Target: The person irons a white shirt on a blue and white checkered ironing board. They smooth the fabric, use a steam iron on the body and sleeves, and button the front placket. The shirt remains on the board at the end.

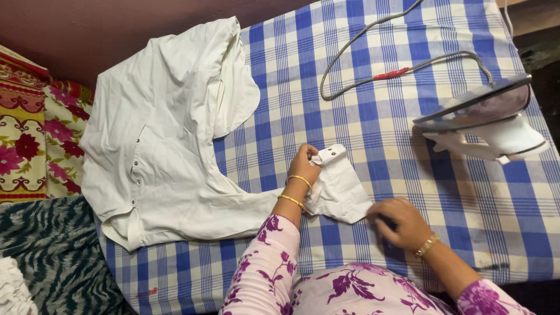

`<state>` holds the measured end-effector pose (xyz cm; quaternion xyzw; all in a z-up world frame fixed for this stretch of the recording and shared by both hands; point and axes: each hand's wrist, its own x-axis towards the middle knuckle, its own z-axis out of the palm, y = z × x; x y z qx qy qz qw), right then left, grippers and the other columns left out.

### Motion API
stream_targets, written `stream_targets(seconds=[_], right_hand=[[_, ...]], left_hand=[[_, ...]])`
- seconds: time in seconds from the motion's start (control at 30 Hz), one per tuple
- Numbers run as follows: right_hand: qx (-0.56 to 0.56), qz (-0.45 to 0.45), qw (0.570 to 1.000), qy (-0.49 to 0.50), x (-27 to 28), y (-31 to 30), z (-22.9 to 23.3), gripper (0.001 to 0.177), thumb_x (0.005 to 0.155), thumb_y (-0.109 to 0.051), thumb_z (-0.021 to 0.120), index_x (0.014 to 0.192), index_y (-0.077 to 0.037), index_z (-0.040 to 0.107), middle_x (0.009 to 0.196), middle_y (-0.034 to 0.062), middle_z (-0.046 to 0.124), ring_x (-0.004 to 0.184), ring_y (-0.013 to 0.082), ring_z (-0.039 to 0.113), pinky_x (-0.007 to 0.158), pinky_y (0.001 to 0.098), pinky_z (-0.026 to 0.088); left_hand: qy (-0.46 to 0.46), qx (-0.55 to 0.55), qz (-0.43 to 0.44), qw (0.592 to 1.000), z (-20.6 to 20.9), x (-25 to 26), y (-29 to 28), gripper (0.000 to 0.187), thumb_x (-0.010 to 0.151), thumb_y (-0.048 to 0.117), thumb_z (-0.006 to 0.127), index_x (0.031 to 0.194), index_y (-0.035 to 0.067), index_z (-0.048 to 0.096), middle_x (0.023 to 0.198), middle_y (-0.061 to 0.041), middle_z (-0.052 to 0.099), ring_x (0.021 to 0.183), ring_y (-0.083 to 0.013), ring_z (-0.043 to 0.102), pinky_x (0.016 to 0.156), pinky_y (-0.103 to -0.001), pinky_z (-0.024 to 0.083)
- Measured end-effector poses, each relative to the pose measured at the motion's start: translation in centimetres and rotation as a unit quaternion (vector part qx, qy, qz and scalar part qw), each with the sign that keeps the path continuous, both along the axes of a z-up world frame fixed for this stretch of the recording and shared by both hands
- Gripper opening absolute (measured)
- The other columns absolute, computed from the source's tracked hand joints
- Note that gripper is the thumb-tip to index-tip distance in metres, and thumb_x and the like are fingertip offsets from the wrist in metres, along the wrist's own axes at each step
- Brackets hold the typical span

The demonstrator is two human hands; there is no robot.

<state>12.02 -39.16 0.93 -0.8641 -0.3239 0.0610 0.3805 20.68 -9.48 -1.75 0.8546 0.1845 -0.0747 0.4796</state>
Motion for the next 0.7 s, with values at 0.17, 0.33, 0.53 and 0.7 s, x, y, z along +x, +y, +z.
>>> stream_targets(seconds=[0.17,0.33,0.53,0.7], right_hand=[[0.268,-0.449,0.852,-0.028,3.3,-7.7,-1.1,0.074,0.097,-0.017,0.086,0.146,-0.005,0.032,0.143,0.0065,0.041,0.133,0.0190,0.044,0.121,0.0370,0.040],[0.247,-0.339,0.901,0.116,10.3,-12.3,2.2,0.040,0.099,-0.016,0.086,0.121,0.006,0.060,0.116,0.0137,0.071,0.109,0.0169,0.071,0.100,0.0319,0.060],[-0.001,-0.335,0.932,0.135,8.4,-6.7,9.7,0.040,0.086,-0.028,0.085,0.113,-0.001,0.073,0.092,0.0127,0.076,0.079,0.0193,0.073,0.069,0.0349,0.059],[-0.207,-0.258,0.906,0.265,4.4,-0.3,12.8,0.051,0.079,-0.047,0.081,0.117,-0.014,0.074,0.076,0.0166,0.080,0.070,0.0286,0.075,0.067,0.0428,0.062]], left_hand=[[0.068,0.031,-0.037,0.997,1.3,1.0,-0.2,0.060,0.072,0.029,0.086,0.126,0.014,0.062,0.113,-0.008,0.071,0.105,-0.0257,0.069,0.090,-0.036,0.052],[0.110,-0.008,0.039,0.993,1.0,1.2,-0.6,0.059,0.073,0.044,0.088,0.118,0.010,0.071,0.114,-0.011,0.074,0.104,-0.0253,0.071,0.091,-0.035,0.054],[0.120,-0.035,0.022,0.992,0.0,1.2,-0.2,0.042,0.071,0.036,0.087,0.100,0.007,0.079,0.090,-0.008,0.078,0.082,-0.0215,0.076,0.077,-0.034,0.057],[0.051,-0.003,0.047,0.998,1.4,0.9,-0.6,0.033,0.074,0.032,0.085,0.096,0.009,0.075,0.082,-0.007,0.075,0.072,-0.0205,0.069,0.066,-0.035,0.053]])
